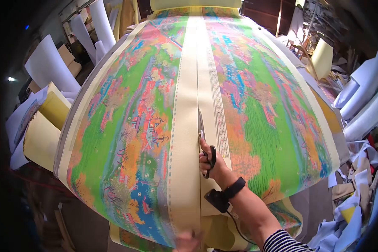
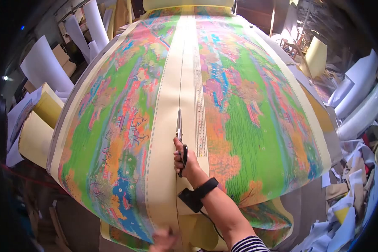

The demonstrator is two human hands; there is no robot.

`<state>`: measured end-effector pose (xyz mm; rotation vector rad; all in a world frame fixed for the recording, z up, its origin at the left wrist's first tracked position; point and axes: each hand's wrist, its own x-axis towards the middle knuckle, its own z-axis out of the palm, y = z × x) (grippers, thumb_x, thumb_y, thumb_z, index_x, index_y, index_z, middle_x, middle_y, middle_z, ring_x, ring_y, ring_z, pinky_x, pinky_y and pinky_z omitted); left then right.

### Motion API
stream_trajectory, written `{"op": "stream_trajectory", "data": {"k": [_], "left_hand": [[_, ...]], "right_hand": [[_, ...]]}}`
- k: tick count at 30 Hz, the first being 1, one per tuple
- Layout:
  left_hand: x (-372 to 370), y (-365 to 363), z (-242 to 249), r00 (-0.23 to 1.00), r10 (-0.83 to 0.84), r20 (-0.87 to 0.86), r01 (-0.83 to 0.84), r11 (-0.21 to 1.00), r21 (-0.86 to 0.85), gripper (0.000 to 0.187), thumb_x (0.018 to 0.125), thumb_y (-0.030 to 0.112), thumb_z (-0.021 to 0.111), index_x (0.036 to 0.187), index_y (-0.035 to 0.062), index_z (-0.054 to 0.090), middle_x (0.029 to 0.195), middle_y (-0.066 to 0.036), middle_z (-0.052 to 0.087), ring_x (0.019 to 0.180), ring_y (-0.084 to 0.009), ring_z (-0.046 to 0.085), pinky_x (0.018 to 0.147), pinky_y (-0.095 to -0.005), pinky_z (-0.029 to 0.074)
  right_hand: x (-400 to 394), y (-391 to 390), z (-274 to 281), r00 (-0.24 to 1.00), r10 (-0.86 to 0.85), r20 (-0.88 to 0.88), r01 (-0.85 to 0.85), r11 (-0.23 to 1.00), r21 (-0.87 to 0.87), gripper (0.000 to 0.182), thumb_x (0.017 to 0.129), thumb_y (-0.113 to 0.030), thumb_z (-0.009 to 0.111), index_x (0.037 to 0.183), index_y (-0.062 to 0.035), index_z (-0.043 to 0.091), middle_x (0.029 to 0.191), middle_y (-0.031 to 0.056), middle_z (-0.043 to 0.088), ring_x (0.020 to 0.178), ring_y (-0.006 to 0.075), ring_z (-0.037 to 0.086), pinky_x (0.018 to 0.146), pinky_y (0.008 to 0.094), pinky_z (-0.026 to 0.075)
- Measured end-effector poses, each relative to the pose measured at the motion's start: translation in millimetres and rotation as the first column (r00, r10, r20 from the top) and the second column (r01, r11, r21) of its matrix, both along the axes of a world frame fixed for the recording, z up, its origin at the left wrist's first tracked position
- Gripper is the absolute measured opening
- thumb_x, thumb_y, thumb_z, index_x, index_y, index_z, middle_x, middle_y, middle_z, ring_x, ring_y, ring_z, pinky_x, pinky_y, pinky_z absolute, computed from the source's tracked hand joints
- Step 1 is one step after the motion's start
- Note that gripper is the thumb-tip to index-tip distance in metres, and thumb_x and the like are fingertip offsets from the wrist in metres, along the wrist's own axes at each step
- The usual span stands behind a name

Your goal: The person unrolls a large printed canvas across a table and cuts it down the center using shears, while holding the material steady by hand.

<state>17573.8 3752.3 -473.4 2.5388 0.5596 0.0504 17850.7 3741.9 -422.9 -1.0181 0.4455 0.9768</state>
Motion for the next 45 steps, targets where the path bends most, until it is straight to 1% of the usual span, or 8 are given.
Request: {"op": "stream_trajectory", "data": {"k": [1, 3, 5, 10, 17, 23, 37, 45], "left_hand": [[35.2, 26.1, 2.9, 0.96, -0.093, 0.262, 0.084, 0.995, 0.045, 0.029, 0.057, 0.027, 0.064, 0.051, 0.0074, 0.044, 0.046, -0.008, 0.042, 0.041, -0.025, 0.044, 0.04, -0.0344, 0.034], [117.3, 54.3, 42.8, 0.92, -0.173, 0.353, 0.089, 0.966, 0.243, 0.034, 0.059, 0.029, 0.062, 0.073, 0.003, 0.046, 0.062, -0.01, 0.044, 0.059, -0.0266, 0.045, 0.052, -0.035, 0.034], [187.4, 70.4, 53.0, 0.931, -0.205, 0.303, 0.093, 0.933, 0.348, 0.045, 0.055, 0.032, 0.063, 0.084, 0.0028, 0.043, 0.075, -0.01, 0.042, 0.072, -0.0249, 0.043, 0.064, -0.0353, 0.032], [268.4, 79.2, 39.7, 0.992, -0.089, 0.087, 0.02, 0.803, 0.595, 0.042, 0.056, 0.033, 0.062, 0.083, 0.0049, 0.046, 0.079, -0.006, 0.047, 0.075, -0.0198, 0.046, 0.067, -0.0331, 0.033], [263.6, 73.6, 43.9, 0.93, -0.146, -0.338, 0.282, 0.871, 0.401, 0.012, 0.067, 0.015, 0.048, 0.069, 0.0073, 0.057, 0.069, -0.007, 0.058, 0.068, -0.02, 0.057, 0.056, -0.0294, 0.042], [241.7, 77.4, 30.1, 0.971, -0.208, -0.119, 0.24, 0.851, 0.467, 0.009, 0.065, 0.01, 0.048, 0.068, 0.006, 0.055, 0.064, -0.01, 0.057, 0.063, -0.0236, 0.057, 0.054, -0.0305, 0.045], [243.9, 87.5, 27.3, 0.97, -0.207, 0.128, 0.19, 0.973, 0.133, 0.013, 0.064, 0.018, 0.054, 0.06, 0.0081, 0.047, 0.052, -0.01, 0.049, 0.047, -0.0256, 0.051, 0.042, -0.0344, 0.039], [264.0, 92.5, -0.7, 0.964, -0.257, 0.061, 0.251, 0.963, 0.093, 0.016, 0.063, 0.018, 0.054, 0.052, 0.0104, 0.045, 0.043, -0.008, 0.046, 0.038, -0.024, 0.048, 0.035, -0.034, 0.037]], "right_hand": [[1.3, -1.0, -1.8, 0.999, 0.008, -0.039, -0.007, 0.999, 0.034, 0.048, 0.059, -0.051, 0.06, 0.062, -0.0109, 0.036, 0.042, -0.0052, 0.026, 0.029, 0.0058, 0.022, 0.03, 0.0215, 0.019], [9.6, -3.6, -2.5, 0.998, 0.031, -0.054, -0.027, 0.997, 0.075, 0.047, 0.06, -0.052, 0.059, 0.063, -0.0111, 0.036, 0.042, -0.0054, 0.025, 0.029, 0.0062, 0.022, 0.03, 0.0224, 0.021], [16.0, -6.7, 5.2, 0.979, 0.069, -0.192, -0.001, 0.943, 0.334, 0.045, 0.062, -0.051, 0.057, 0.063, -0.011, 0.036, 0.041, -0.0053, 0.025, 0.029, 0.0068, 0.023, 0.03, 0.0224, 0.021], [17.6, -7.8, 17.1, 0.975, 0.058, -0.216, 0.008, 0.955, 0.295, 0.044, 0.063, -0.051, 0.056, 0.062, -0.0109, 0.037, 0.04, -0.0057, 0.025, 0.029, 0.0077, 0.024, 0.03, 0.0211, 0.022], [14.7, -26.3, -5.2, 0.992, 0.11, -0.068, -0.085, 0.951, 0.297, 0.044, 0.063, -0.051, 0.056, 0.06, -0.0104, 0.038, 0.04, -0.0053, 0.029, 0.028, 0.0069, 0.024, 0.029, 0.0209, 0.021], [-5.7, -24.7, -1.7, 0.999, 0.03, 0.034, -0.034, 0.993, 0.115, 0.043, 0.064, -0.05, 0.057, 0.061, -0.0105, 0.039, 0.041, -0.0044, 0.031, 0.028, 0.0076, 0.027, 0.028, 0.0217, 0.022], [-7.3, -14.9, 8.9, 0.999, -0.015, 0.034, 0.015, 1.0, -0.012, 0.028, 0.076, -0.033, 0.05, 0.066, -0.0081, 0.041, 0.043, -0.005, 0.032, 0.028, 0.0055, 0.027, 0.026, 0.0197, 0.021], [145.2, 36.7, 10.5, 0.998, -0.041, 0.05, 0.042, 0.999, -0.015, 0.029, 0.074, -0.031, 0.054, 0.06, -0.0092, 0.04, 0.043, -0.0057, 0.032, 0.027, 0.0044, 0.026, 0.025, 0.0188, 0.019]]}}
